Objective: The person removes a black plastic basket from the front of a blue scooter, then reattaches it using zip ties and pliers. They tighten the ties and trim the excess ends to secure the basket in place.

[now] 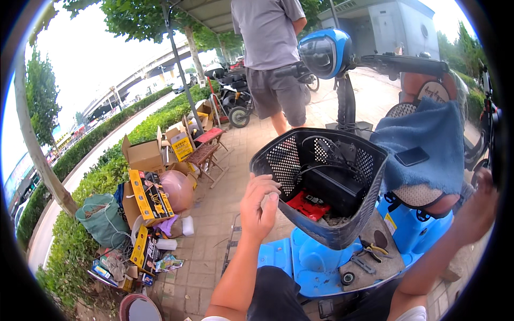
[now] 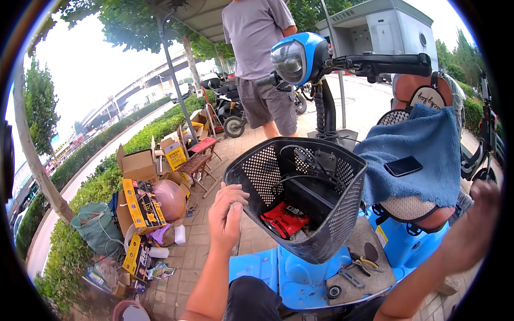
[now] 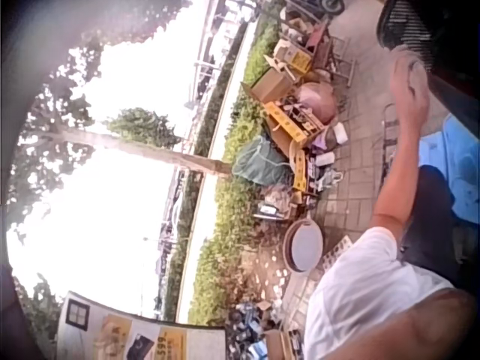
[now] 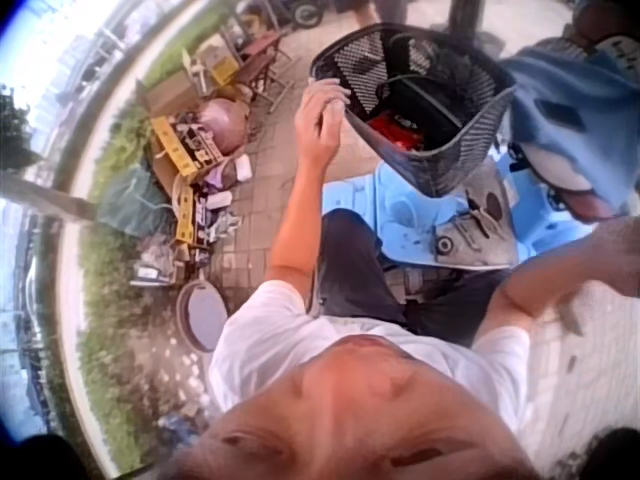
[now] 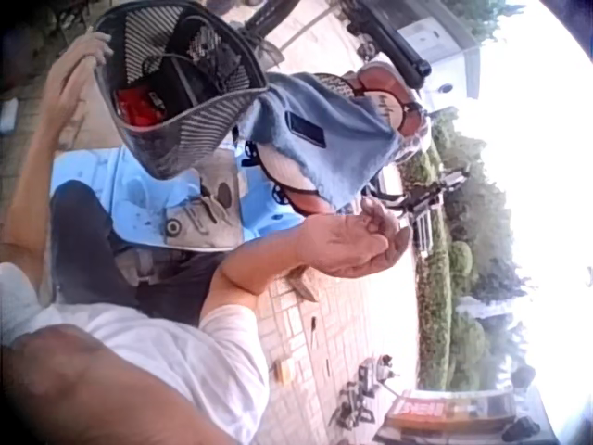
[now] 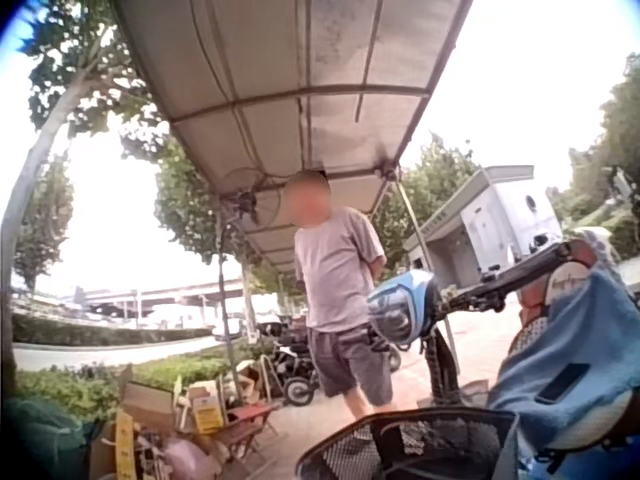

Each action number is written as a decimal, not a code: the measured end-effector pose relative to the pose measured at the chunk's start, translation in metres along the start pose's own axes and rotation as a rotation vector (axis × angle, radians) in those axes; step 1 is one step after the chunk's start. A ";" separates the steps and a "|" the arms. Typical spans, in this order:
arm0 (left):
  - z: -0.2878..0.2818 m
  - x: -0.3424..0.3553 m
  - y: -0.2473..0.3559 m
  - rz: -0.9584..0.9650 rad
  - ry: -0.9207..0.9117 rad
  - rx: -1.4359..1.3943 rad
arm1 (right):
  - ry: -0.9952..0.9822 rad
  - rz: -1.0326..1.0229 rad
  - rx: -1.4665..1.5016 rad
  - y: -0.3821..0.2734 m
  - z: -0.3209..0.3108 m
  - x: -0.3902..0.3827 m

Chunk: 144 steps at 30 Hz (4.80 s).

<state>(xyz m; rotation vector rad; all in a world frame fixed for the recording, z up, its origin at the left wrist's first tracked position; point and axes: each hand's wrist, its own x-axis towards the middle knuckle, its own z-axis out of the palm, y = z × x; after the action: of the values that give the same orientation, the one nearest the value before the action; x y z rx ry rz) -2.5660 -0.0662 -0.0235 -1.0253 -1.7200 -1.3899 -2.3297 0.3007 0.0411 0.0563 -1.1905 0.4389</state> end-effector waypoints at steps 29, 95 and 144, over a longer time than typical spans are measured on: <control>0.048 -0.017 -0.151 -0.790 -0.102 -1.348 | -0.952 0.717 0.182 0.088 0.152 -0.162; 0.115 -0.069 -0.123 -0.946 0.109 -1.719 | -0.665 1.087 0.672 0.111 0.224 -0.275; 0.088 -0.069 -0.003 -0.099 0.017 0.433 | -0.961 0.935 0.444 0.111 0.186 -0.241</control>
<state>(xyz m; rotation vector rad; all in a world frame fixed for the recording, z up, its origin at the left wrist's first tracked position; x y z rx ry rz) -2.5404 0.0092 -0.1017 -0.6933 -1.9664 -1.0122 -2.6052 0.2793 -0.1273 0.0966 -2.0125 1.6237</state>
